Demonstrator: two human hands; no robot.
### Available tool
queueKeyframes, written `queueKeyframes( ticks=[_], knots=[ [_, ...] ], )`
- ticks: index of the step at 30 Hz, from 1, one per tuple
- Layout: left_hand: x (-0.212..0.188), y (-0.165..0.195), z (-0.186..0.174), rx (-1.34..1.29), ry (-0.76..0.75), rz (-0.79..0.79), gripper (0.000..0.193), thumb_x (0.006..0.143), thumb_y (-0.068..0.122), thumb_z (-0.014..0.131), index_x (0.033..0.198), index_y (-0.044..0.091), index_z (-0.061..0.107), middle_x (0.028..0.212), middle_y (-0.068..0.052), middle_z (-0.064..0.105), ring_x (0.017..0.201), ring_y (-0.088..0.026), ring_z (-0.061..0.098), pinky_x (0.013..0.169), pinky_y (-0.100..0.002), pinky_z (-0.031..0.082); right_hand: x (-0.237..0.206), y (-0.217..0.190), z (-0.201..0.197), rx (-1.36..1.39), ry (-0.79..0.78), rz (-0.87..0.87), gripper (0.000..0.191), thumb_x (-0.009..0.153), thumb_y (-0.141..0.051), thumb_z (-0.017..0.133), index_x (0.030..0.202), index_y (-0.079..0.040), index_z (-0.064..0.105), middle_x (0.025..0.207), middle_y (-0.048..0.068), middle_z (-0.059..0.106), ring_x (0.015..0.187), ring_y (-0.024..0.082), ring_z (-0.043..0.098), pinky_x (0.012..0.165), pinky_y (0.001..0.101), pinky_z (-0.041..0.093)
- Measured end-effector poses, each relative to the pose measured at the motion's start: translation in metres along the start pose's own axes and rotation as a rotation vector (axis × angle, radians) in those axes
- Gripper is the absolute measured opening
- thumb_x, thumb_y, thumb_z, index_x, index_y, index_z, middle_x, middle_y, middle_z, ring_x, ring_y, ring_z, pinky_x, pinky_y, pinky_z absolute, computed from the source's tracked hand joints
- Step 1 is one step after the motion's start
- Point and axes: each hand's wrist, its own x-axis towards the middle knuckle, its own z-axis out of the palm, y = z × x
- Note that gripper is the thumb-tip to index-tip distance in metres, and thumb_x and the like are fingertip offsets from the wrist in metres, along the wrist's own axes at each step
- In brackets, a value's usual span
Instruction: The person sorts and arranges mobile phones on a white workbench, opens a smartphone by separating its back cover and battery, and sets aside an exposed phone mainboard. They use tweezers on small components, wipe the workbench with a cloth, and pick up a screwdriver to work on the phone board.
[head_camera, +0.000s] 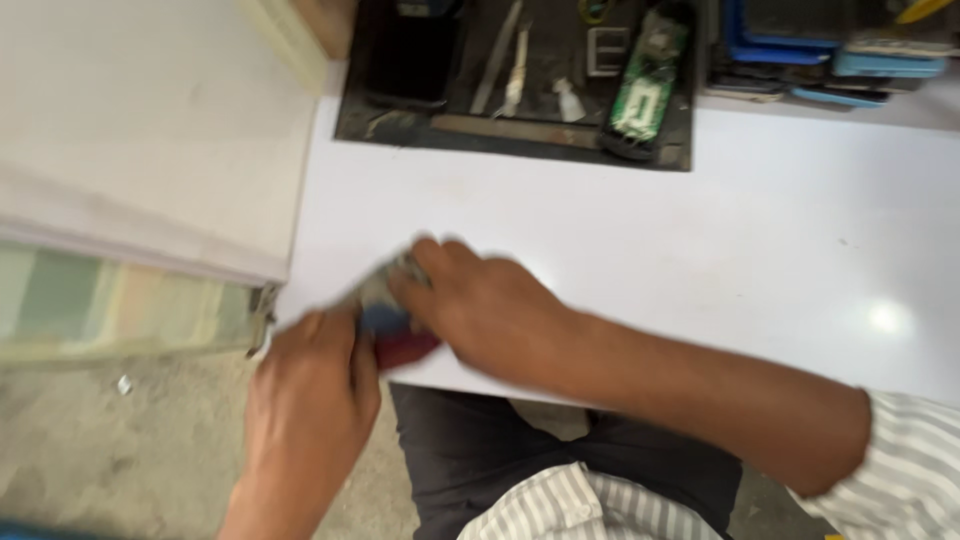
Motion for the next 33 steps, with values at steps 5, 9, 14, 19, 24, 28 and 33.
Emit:
queueKeyframes(
  ticks=[5,9,14,19,24,28,33],
  knots=[
    [-0.011,0.012,0.010,-0.237,-0.435,0.115,0.019,0.084,0.016,0.069,0.100,0.009,0.071,0.085,-0.013,0.068,0.083,-0.034,0.068,0.075,-0.048,0.053,-0.086,-0.001,-0.019,0.189,-0.222,0.116,0.048,0.081,-0.015,0.074,0.125,0.000,0.064,0.111,0.018,0.061,0.095,0.033,0.067,0.065,0.0412,0.057],
    [0.002,0.051,0.034,-0.276,-0.310,0.254,0.010,0.079,0.009,0.068,0.086,0.004,0.065,0.078,-0.016,0.063,0.081,-0.039,0.064,0.069,-0.051,0.050,-0.120,0.011,-0.042,0.065,-0.135,0.268,0.045,0.084,-0.020,0.074,0.126,-0.004,0.066,0.111,0.018,0.062,0.089,0.033,0.067,0.061,0.0414,0.057],
    [0.052,0.138,0.087,-0.316,-0.099,0.541,0.004,0.084,0.001,0.064,0.088,0.000,0.063,0.086,-0.017,0.063,0.083,-0.037,0.063,0.071,-0.048,0.053,-0.172,0.048,-0.075,-0.203,0.129,0.547,0.041,0.084,-0.021,0.074,0.124,-0.010,0.070,0.112,0.014,0.064,0.093,0.032,0.067,0.069,0.0418,0.057],
    [0.074,0.229,0.133,-0.315,-0.099,0.781,0.014,0.074,-0.005,0.062,0.087,0.000,0.064,0.089,-0.017,0.064,0.085,-0.034,0.064,0.073,-0.045,0.055,-0.249,0.056,-0.104,-0.319,0.252,0.807,0.040,0.086,-0.019,0.073,0.124,-0.010,0.070,0.111,0.011,0.064,0.098,0.033,0.066,0.074,0.0434,0.055],
    [0.024,0.288,0.143,-0.275,-0.116,0.974,0.024,0.068,0.003,0.067,0.092,0.001,0.065,0.091,-0.015,0.064,0.086,-0.029,0.063,0.069,-0.039,0.054,-0.319,0.018,-0.115,-0.266,0.281,1.037,0.041,0.083,-0.017,0.071,0.124,-0.011,0.070,0.107,0.012,0.064,0.094,0.034,0.065,0.076,0.0444,0.053],
    [-0.018,0.296,0.128,-0.305,-0.403,1.044,0.021,0.072,0.008,0.071,0.091,0.001,0.064,0.093,-0.016,0.064,0.089,-0.030,0.063,0.067,-0.041,0.053,-0.363,-0.021,-0.114,-0.037,0.232,1.161,0.043,0.078,-0.015,0.074,0.121,-0.011,0.070,0.101,0.010,0.065,0.087,0.029,0.066,0.072,0.0399,0.055],
    [-0.026,0.306,0.117,-0.219,-0.641,1.116,0.026,0.073,0.010,0.072,0.095,-0.002,0.064,0.097,-0.018,0.064,0.093,-0.031,0.064,0.067,-0.039,0.055,-0.386,-0.042,-0.127,0.060,0.265,0.999,0.045,0.079,-0.016,0.077,0.122,-0.009,0.068,0.107,0.009,0.068,0.090,0.026,0.070,0.075,0.0354,0.056]
  ],
)
